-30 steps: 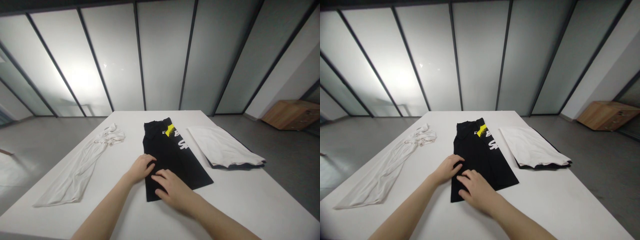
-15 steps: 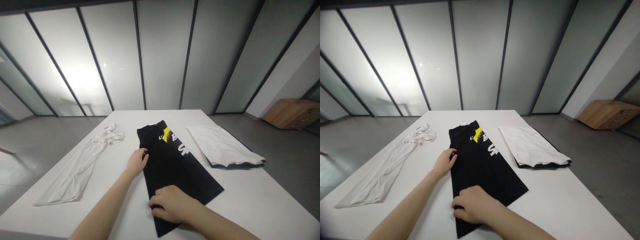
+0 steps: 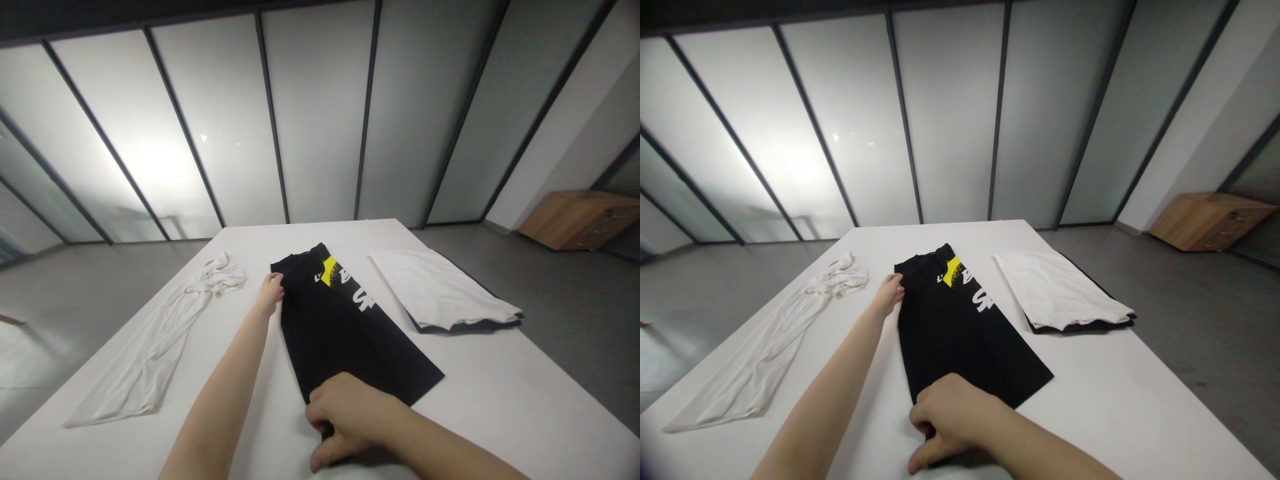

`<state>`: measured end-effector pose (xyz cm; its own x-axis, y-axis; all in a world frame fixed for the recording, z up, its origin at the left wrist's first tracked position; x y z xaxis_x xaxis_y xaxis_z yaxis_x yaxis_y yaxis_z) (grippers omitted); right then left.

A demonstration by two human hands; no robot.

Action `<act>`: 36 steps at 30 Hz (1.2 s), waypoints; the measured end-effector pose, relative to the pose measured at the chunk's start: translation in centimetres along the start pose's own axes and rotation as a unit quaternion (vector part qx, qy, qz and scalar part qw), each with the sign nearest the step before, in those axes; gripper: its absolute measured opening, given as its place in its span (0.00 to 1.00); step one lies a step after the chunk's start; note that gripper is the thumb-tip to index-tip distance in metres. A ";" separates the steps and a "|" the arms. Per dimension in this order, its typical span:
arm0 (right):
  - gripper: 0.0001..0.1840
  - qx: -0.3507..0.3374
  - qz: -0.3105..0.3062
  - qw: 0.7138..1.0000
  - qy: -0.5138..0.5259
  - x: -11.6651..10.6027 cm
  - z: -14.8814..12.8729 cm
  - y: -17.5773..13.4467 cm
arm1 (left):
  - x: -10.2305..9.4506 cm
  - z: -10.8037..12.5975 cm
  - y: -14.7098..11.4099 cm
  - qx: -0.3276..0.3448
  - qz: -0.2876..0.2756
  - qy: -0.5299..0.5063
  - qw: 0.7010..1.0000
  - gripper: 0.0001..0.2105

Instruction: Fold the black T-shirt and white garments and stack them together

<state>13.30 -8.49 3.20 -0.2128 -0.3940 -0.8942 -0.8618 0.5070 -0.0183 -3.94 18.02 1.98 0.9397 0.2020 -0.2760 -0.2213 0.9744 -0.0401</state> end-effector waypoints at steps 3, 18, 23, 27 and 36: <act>0.20 -0.008 0.001 1.000 0.004 -0.3 0.0 -0.4 | 1.0 -0.9 0.6 -0.042 -0.013 -0.048 0.998 0.18; 0.17 -0.035 -0.023 0.999 -0.010 0.2 -0.2 -0.6 | -1.7 -2.7 2.9 -0.065 0.025 -0.187 0.980 0.21; 0.12 -0.040 -0.044 0.993 0.106 -0.2 -0.5 -1.3 | -4.2 -2.9 3.2 -0.097 0.017 -0.206 0.973 0.23; 0.11 -0.063 -0.094 0.970 0.216 -0.4 -1.0 -1.7 | -6.3 -2.8 3.5 -0.109 0.061 -0.204 0.971 0.12; 0.13 0.043 -0.159 0.930 0.329 -1.8 1.5 -2.8 | -9.2 -1.8 3.3 -0.052 0.164 -0.117 0.978 0.01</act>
<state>16.78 -8.11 4.17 -0.2136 -0.9043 -0.3697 -0.8951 0.3327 -0.2967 -13.78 19.15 2.64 0.8455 0.5303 -0.0629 -0.5340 0.8411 -0.0864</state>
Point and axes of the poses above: each hand's wrist, its own y-axis towards the middle knuckle, its own x-axis out of the palm, z = x × y, the point moved 6 cm from there along y, towards the middle knuckle, and after that the axes turned 2 degrees about z, right-handed, at the moved point
